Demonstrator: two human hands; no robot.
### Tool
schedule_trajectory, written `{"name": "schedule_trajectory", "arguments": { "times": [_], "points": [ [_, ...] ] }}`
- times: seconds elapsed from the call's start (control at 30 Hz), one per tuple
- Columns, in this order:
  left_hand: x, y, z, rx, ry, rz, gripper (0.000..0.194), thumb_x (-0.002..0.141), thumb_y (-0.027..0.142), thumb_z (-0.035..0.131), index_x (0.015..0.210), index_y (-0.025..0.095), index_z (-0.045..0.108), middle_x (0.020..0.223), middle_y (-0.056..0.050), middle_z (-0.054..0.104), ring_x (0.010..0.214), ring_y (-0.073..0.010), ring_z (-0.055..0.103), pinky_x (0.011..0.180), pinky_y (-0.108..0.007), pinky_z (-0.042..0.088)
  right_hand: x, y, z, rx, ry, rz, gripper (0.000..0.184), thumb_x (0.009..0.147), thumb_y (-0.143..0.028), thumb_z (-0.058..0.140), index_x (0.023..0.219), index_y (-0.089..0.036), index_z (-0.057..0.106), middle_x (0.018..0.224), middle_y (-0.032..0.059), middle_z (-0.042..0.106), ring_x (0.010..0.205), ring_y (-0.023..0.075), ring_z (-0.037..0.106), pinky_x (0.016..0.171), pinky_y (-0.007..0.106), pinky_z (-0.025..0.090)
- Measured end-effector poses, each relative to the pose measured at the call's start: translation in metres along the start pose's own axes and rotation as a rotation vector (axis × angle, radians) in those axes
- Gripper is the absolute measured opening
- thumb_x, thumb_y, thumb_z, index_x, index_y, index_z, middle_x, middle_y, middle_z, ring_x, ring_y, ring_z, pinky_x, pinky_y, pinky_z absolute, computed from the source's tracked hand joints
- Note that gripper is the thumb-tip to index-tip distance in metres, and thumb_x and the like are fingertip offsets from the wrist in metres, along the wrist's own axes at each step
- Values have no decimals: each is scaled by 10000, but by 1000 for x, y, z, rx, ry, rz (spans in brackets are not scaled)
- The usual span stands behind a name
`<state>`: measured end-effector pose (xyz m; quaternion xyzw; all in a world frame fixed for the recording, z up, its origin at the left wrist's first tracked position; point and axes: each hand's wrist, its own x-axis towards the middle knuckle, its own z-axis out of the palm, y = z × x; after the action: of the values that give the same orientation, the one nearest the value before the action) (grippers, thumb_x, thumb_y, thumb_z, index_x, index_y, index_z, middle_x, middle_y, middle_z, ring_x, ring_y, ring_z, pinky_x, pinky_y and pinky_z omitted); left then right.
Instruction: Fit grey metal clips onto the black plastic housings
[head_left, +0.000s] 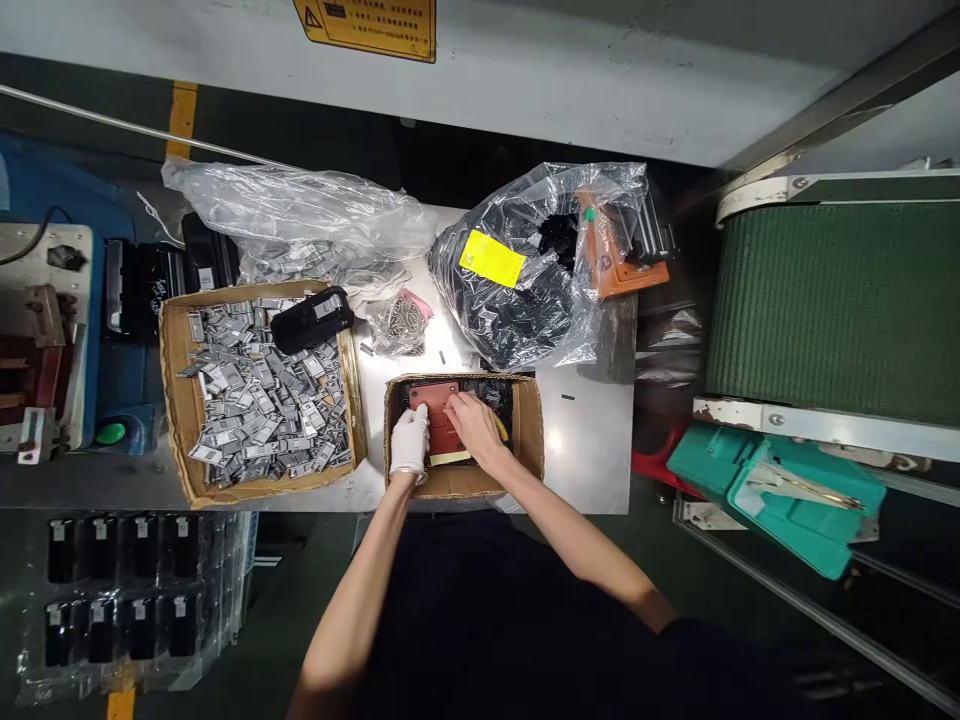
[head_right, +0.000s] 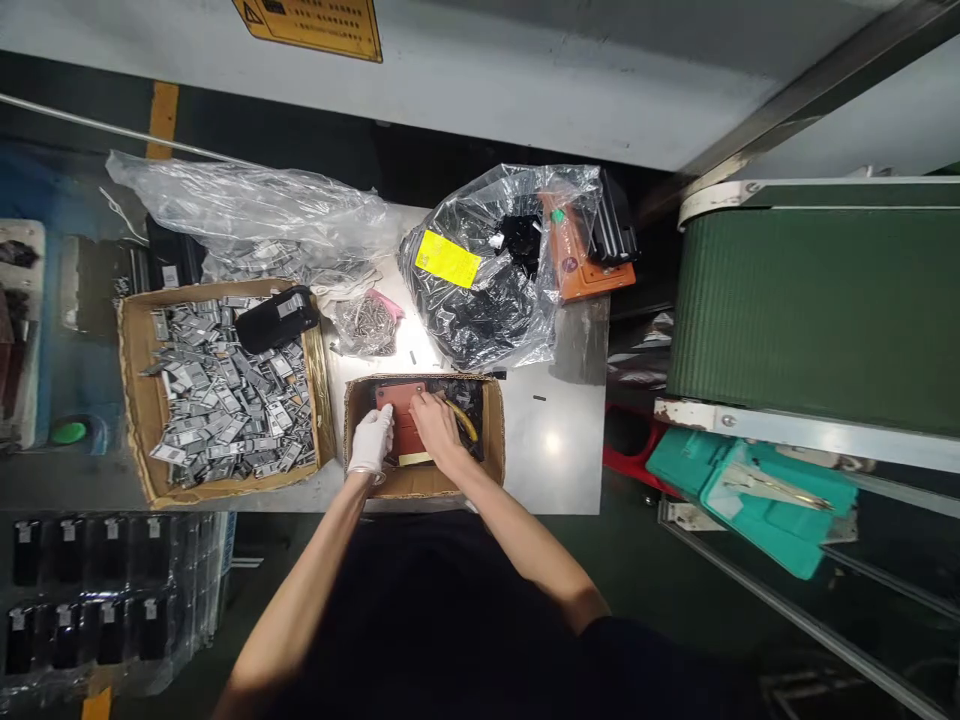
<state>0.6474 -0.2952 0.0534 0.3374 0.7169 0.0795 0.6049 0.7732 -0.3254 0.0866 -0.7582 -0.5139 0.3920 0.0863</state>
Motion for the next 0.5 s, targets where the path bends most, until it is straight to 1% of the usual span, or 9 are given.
{"name": "schedule_trajectory", "arguments": {
  "times": [0.1, 0.17, 0.23, 0.3, 0.33, 0.37, 0.4, 0.47, 0.5],
  "points": [
    [0, -3, 2, -157, 6, -58, 483, 974, 566, 553, 696, 187, 439, 542, 88, 386, 391, -62, 317, 394, -199, 251, 12, 9, -1, 96, 1, 41, 92, 913, -127, 673, 832, -162, 647, 916, 55, 686, 784, 165, 610, 685, 252, 408],
    [-2, -5, 1, -235, 22, -67, 503, 980, 599, 511, 698, 189, 434, 548, 87, 380, 390, -59, 305, 389, -197, 239, 21, 16, -2, 176, -17, 69, 184, 848, -182, 765, 733, -168, 622, 787, 9, 672, 692, 139, 579, 627, 227, 383],
    [-8, -10, -1, -280, 55, -57, 481, 1013, 568, 451, 719, 187, 454, 553, 80, 389, 400, -69, 340, 405, -201, 291, 26, 23, -1, 247, -32, 91, 265, 812, -248, 802, 656, -175, 601, 667, -24, 637, 623, 126, 545, 583, 217, 357],
    [-17, -17, -5, -287, 106, -40, 404, 1036, 486, 432, 798, 171, 517, 611, 47, 492, 468, -95, 477, 487, -223, 431, 24, 28, 1, 295, -17, 118, 286, 818, -309, 789, 634, -181, 612, 621, -30, 619, 594, 129, 527, 565, 227, 338],
    [-23, -21, -7, -277, 134, -29, 345, 1038, 437, 442, 873, 157, 557, 702, 8, 585, 574, -120, 584, 586, -251, 514, 21, 29, 3, 311, 4, 131, 279, 830, -336, 772, 645, -185, 628, 633, -22, 628, 607, 138, 537, 574, 235, 340],
    [-28, -23, -8, -262, 160, -16, 284, 1033, 394, 463, 974, 146, 586, 863, -45, 670, 756, -153, 674, 735, -292, 568, 17, 30, 5, 324, 30, 142, 267, 852, -360, 744, 670, -189, 649, 667, -9, 648, 642, 152, 558, 599, 243, 354],
    [-32, -25, -9, -243, 180, -3, 253, 1026, 359, 485, 1095, 141, 594, 1082, -97, 697, 988, -188, 693, 907, -338, 562, 11, 30, 7, 336, 60, 153, 261, 886, -383, 698, 708, -194, 668, 723, 9, 674, 697, 170, 587, 641, 250, 377],
    [-36, -25, -9, -208, 196, 12, 351, 1015, 325, 515, 1320, 150, 531, 1478, -146, 528, 1378, -234, 501, 1177, -407, 390, -1, 29, 15, 360, 126, 188, 305, 983, -410, 534, 836, -196, 693, 893, 61, 718, 857, 209, 633, 769, 274, 423],
    [-35, -23, -8, -198, 189, 11, 415, 1017, 326, 517, 1391, 149, 488, 1572, -151, 425, 1465, -244, 391, 1237, -429, 296, -7, 29, 19, 372, 153, 217, 355, 1024, -403, 431, 913, -187, 692, 982, 96, 723, 935, 228, 640, 839, 295, 433]
  ]
}}
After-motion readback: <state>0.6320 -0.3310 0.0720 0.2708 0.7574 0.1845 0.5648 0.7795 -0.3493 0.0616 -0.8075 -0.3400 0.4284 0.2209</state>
